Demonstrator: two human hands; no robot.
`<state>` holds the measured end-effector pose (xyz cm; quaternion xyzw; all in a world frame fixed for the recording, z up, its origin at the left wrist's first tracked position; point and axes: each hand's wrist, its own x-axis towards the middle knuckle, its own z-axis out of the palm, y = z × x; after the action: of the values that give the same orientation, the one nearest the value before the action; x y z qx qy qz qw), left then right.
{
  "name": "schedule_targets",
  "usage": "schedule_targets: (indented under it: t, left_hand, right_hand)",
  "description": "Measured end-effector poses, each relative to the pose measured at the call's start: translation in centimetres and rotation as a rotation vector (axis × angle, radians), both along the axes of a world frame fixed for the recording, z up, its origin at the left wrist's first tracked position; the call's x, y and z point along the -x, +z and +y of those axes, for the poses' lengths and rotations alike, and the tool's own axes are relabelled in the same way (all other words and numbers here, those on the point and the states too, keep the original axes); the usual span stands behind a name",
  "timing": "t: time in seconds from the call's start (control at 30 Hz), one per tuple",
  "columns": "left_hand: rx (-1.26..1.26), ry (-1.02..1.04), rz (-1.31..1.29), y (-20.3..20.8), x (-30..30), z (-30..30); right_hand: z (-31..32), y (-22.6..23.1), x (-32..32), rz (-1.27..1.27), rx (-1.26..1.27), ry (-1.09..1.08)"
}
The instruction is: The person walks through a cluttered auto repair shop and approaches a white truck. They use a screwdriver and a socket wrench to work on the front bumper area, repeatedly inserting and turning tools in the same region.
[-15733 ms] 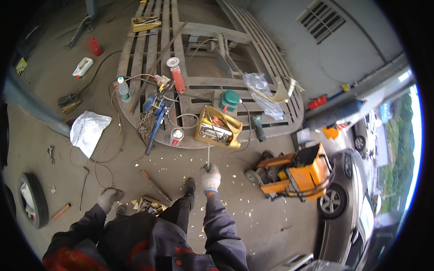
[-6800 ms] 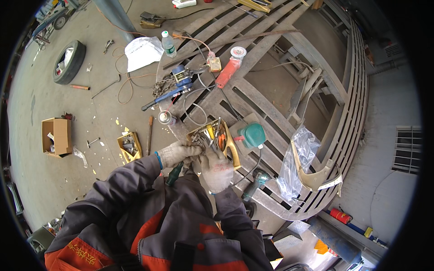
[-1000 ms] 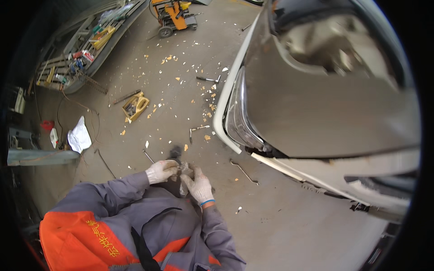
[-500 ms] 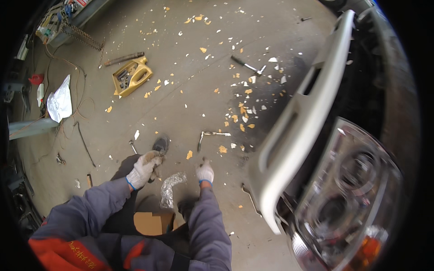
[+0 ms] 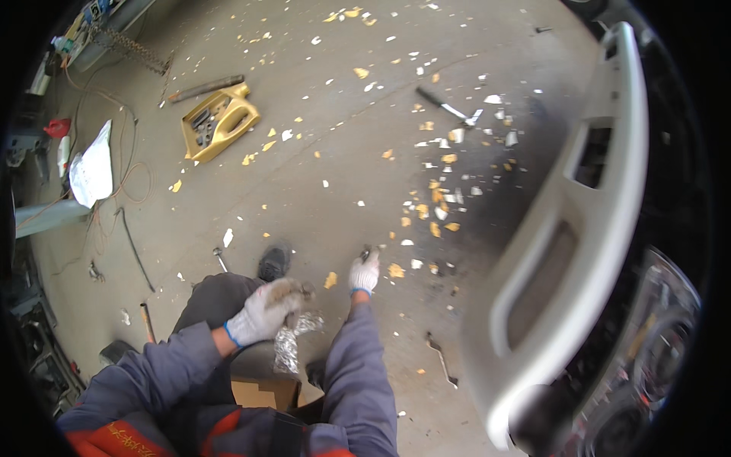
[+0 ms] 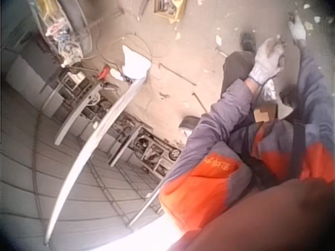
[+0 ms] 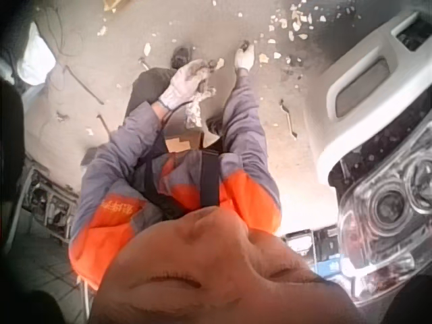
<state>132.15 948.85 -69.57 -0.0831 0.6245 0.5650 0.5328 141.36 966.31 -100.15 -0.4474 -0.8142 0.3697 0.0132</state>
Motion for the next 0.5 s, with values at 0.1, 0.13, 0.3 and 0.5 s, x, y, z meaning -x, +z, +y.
schedule_targets:
  t: [0.1,0.13,0.3,0.5]
  left_hand:
    - [-0.020,-0.003,0.161,1.8,-1.4,-0.8]
    - [-0.018,0.029,0.118,4.5,-1.5,-1.0]
    - [-0.049,-0.552,0.742,17.6,-6.4,0.8]
    - [-0.098,-0.944,1.009,32.6,-14.1,8.3]
  right_hand:
    - [0.5,15.4,-4.1,0.211,0.597,-0.228]
    - [0.0,22.7,-4.1,0.275,0.715,-0.259]
    - [-2.8,50.5,-15.3,0.115,0.113,-0.340]
    - [-5.1,69.6,-32.2,0.411,0.059,-0.714]
